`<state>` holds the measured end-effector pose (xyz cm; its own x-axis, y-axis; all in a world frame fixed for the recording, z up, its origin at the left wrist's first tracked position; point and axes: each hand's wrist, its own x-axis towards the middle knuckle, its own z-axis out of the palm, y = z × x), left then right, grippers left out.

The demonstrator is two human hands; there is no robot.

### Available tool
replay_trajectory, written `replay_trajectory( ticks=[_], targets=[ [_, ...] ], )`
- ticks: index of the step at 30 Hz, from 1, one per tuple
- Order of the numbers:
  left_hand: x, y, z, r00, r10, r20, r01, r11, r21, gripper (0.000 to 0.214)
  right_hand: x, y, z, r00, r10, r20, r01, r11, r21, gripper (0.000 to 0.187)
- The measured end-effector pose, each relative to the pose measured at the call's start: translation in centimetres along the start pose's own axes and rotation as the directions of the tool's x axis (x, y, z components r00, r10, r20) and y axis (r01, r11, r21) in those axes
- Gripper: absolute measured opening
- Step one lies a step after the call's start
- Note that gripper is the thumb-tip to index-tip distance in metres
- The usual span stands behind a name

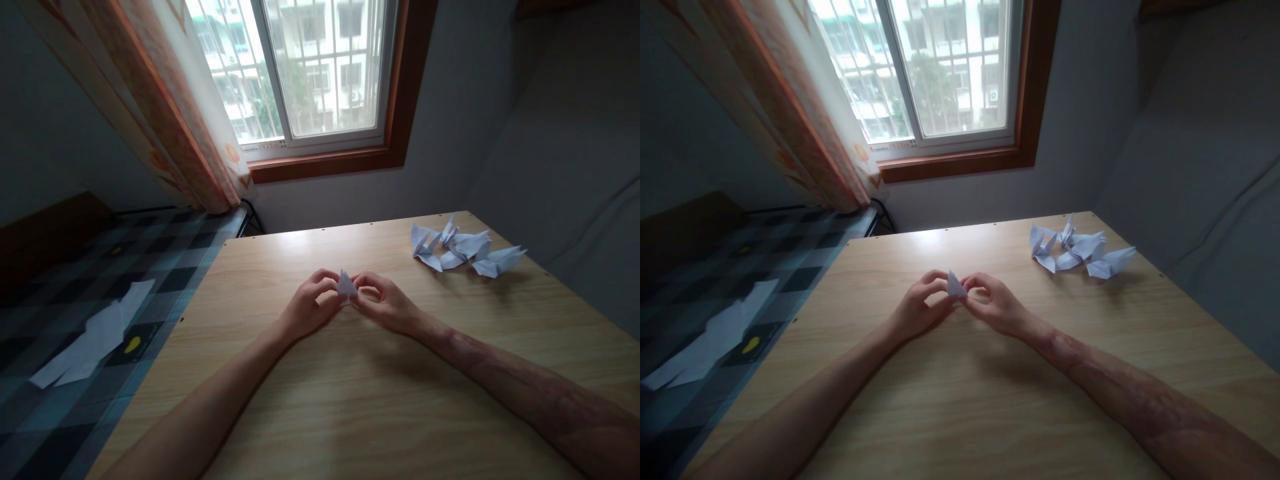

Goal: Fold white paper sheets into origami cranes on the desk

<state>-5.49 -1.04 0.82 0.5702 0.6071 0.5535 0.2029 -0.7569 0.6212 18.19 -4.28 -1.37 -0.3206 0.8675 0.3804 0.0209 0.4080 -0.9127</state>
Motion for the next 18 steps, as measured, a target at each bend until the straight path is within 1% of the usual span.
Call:
replay_trajectory(
  ticks=[3,8,13,15,18],
  targets=[
    [-0.02,0.00,-0.02,1.000,0.020,-0.011,-0.020,1.000,-0.013,0.007,-0.03,-0.33,-0.07,1.000,-0.007,0.030,0.007,1.000,0.004,0.017],
    [0.02,0.03,0.08,0.999,0.040,0.021,-0.039,0.998,-0.057,0.007,0.01,-0.52,-0.30,1.000,-0.008,0.017,0.009,1.000,-0.025,0.018],
    [0.04,0.05,0.00,0.995,0.025,0.096,-0.013,0.991,-0.130,0.009,0.10,-0.19,-0.45,0.994,-0.110,-0.005,0.108,0.984,-0.138,0.009],
    [0.10,0.25,-0.05,0.993,0.008,0.117,0.009,0.989,-0.147,0.011,0.08,-0.13,-0.47,0.991,-0.135,-0.010,0.132,0.981,-0.144,0.011],
    [0.20,0.68,-0.12,0.994,0.007,0.107,0.008,0.990,-0.140,0.012,-0.03,-0.16,-0.43,0.988,-0.155,0.004,0.154,0.976,-0.153,0.015]
  ],
)
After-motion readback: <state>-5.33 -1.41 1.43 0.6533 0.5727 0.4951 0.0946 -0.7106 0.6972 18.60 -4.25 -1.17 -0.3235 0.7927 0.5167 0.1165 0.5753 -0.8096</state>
